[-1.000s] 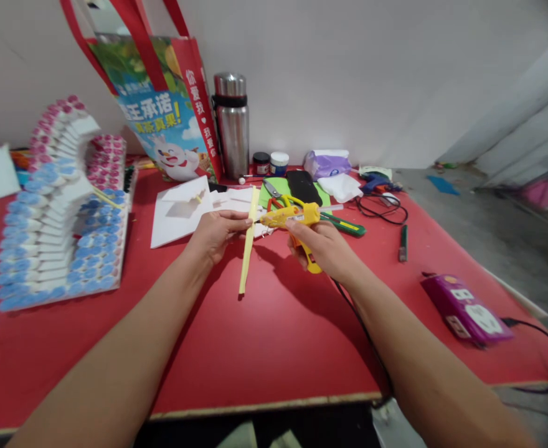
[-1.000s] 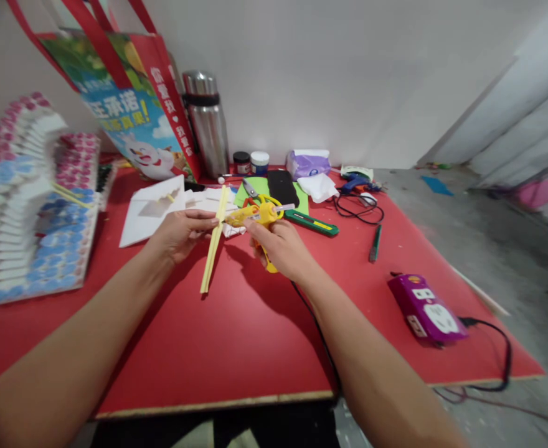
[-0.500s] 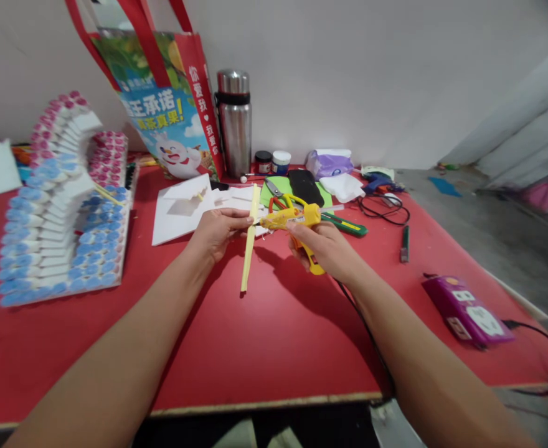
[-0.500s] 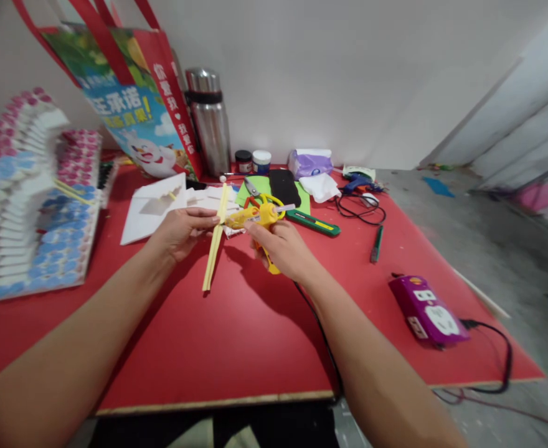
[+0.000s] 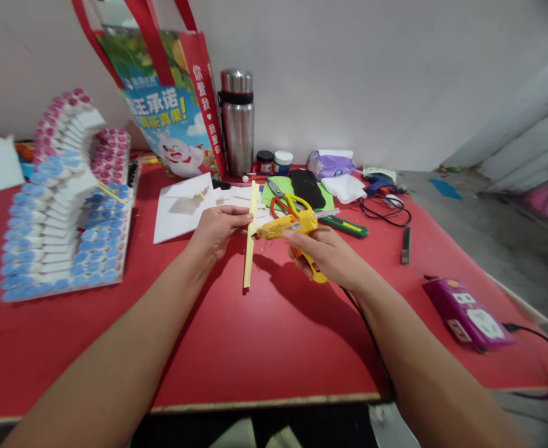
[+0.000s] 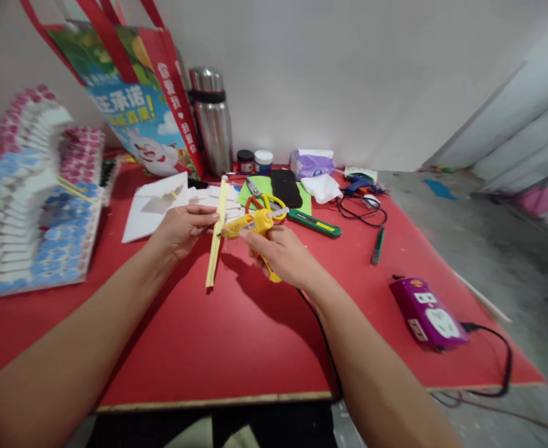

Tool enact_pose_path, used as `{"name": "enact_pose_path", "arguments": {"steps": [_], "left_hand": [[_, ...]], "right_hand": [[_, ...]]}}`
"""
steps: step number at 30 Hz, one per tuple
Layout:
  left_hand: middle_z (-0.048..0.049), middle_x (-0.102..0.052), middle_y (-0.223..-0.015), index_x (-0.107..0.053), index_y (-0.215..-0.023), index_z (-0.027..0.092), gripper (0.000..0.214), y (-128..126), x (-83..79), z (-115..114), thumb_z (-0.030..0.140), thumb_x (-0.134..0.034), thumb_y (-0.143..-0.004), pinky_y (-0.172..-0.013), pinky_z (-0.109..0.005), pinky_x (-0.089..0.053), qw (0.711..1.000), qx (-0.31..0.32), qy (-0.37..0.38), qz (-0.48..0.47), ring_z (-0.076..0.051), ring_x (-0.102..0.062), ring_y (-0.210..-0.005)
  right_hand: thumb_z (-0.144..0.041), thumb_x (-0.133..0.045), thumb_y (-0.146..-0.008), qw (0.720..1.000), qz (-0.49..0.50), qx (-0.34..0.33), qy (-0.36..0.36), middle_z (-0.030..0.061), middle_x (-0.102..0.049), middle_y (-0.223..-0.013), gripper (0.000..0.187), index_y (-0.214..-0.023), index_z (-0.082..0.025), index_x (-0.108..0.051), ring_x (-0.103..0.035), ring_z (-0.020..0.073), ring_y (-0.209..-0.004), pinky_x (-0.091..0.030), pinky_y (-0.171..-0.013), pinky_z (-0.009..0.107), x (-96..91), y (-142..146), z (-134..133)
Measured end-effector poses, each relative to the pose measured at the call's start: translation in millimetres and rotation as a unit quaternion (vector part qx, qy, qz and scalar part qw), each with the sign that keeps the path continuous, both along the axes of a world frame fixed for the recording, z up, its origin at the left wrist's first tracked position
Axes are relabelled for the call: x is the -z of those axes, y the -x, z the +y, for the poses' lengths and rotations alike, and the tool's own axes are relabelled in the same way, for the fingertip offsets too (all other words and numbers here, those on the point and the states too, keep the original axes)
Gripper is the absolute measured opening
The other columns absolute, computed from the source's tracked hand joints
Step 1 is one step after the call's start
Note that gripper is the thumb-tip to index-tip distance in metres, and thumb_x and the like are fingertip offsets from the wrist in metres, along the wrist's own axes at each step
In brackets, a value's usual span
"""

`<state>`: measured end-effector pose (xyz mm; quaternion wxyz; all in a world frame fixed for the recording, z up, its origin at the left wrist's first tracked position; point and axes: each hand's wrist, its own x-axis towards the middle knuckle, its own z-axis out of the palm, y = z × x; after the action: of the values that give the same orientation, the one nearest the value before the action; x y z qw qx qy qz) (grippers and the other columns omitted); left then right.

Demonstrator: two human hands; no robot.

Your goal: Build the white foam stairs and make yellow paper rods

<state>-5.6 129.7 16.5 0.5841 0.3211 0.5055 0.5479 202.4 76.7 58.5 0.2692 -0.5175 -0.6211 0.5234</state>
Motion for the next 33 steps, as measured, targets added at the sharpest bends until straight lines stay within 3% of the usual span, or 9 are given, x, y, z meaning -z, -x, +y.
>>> {"name": "enact_pose_path", "arguments": {"steps": [8, 22, 33], "left_hand": [[-0.0062, -0.072, -0.072, -0.072, -0.072, 0.01, 0.024, 0.2, -0.9, -1.3, 0.004, -0.086, -0.053, -0.068, -0.03, -0.056, 1.0, -0.003, -0.006, 0.003, -0.015, -0.068, -0.067], [-0.0067, -0.07, -0.069, -0.071, -0.07, 0.009, 0.02, -1.3, -3.6, -3.5, 0.002, -0.084, -0.056, -0.07, -0.035, -0.059, 1.0, 0.005, -0.005, 0.016, -0.017, -0.068, -0.063], [-0.0061, -0.072, -0.067, -0.072, -0.07, 0.009, 0.019, 1.2, -0.2, -1.8, 0.003, -0.083, -0.056, -0.067, -0.032, -0.059, 1.0, 0.002, -0.012, -0.001, -0.016, -0.068, -0.061]], "right_hand": [[-0.057, -0.062, -0.089, 1.0, 0.0, -0.011, 0.014, -0.0005, -0.054, -0.051, 0.047, -0.063, -0.018, -0.057, -0.049, 0.0102, -0.041, -0.036, -0.041, 0.023, -3.7, -0.3, -3.9], [-0.046, -0.057, -0.094, 0.999, 0.005, 0.022, -0.032, -0.0013, -0.053, -0.049, 0.045, -0.059, -0.019, -0.054, -0.048, 0.0095, -0.04, -0.037, -0.043, 0.024, -7.8, 0.4, -0.4], [-0.059, -0.06, -0.091, 1.0, -0.014, -0.005, -0.013, -0.0015, -0.054, -0.052, 0.05, -0.062, -0.018, -0.055, -0.05, 0.0096, -0.043, -0.038, -0.044, 0.023, -3.7, -1.5, -2.2]]}}
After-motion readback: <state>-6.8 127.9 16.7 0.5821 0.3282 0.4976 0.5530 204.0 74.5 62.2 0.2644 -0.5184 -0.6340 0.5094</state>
